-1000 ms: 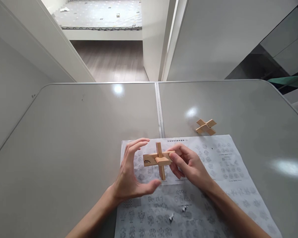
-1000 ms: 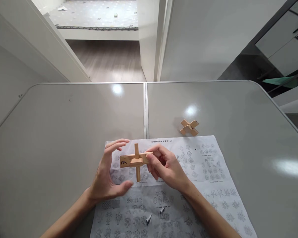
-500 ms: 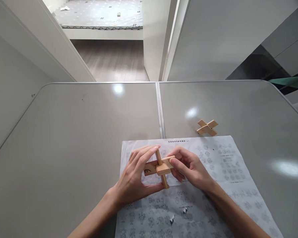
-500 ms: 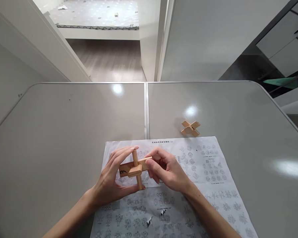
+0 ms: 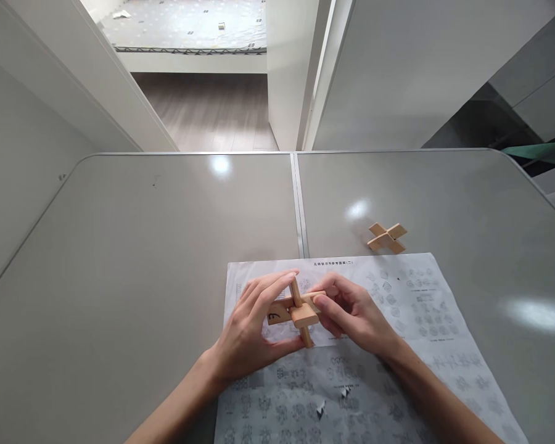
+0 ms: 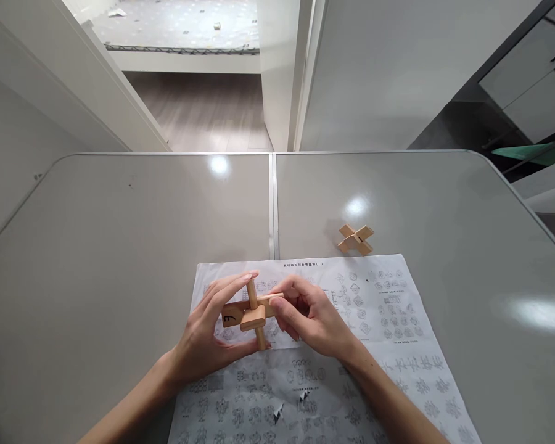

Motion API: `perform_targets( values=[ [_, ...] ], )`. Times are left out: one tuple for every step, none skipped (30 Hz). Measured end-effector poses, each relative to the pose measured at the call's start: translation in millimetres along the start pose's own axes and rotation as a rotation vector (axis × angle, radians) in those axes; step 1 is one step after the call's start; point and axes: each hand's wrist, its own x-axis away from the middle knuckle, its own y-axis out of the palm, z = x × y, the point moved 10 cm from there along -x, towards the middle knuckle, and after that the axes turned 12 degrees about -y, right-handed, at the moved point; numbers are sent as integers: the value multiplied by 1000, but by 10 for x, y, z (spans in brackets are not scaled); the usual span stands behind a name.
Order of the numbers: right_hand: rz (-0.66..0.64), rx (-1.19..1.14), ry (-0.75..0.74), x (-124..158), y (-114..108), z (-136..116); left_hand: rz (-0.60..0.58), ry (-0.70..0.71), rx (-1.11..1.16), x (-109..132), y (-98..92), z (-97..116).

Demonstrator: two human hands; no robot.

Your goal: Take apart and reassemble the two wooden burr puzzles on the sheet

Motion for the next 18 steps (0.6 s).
perform_targets(
  values=[
    [-1,-1,-2,-4,1,-8,-3,1,4,0,3,1],
    [-1,-1,-1,-7,1,-15,-9,-1,7,-1,8,-1],
    [1,3,1,-8,-1,-20,-13,-7,11,-3,11,-4],
    [0,12,4,-8,-2,-23,-18,-12,14,-5,14,-8],
    [-2,30,9,-6,-3,-23,-25,-15,15,-6,19,-8],
    [-5,52,13,-4,-4,-22,-34,-16,15,-8,25,-6],
    [-10,76,18,-2,-4,-19,-44,-15,15,-9,33,-2],
    [-14,96,21,-1,-3,-15,-55,-13,14,-9,43,2],
    [-18,109,24,-1,-1,-8,-64,-13,14,-9,51,3],
    [-20,112,28,-1,1,0,-70,-13,14,-10,57,2],
    [-23,104,31,-3,6,8,-70,-17,14,-11,58,-3],
    [-27,88,36,-4,15,17,-69,-22,14,-12,58,-9],
    [-29,71,40,-6,21,25,-64,-26,14,-12,55,-14],
    [-32,57,44,-7,28,31,-61,-28,13,-13,53,-17],
    [-34,48,46,-7,33,34,-63,-31,13,-14,54,-20],
    [-36,46,45,-7,36,34,-66,-33,14,-15,57,-22],
    [-39,49,44,-5,38,33,-68,-35,16,-16,57,-23],
    [-42,54,42,-2,40,30,-69,-35,18,-17,57,-22]
  ],
)
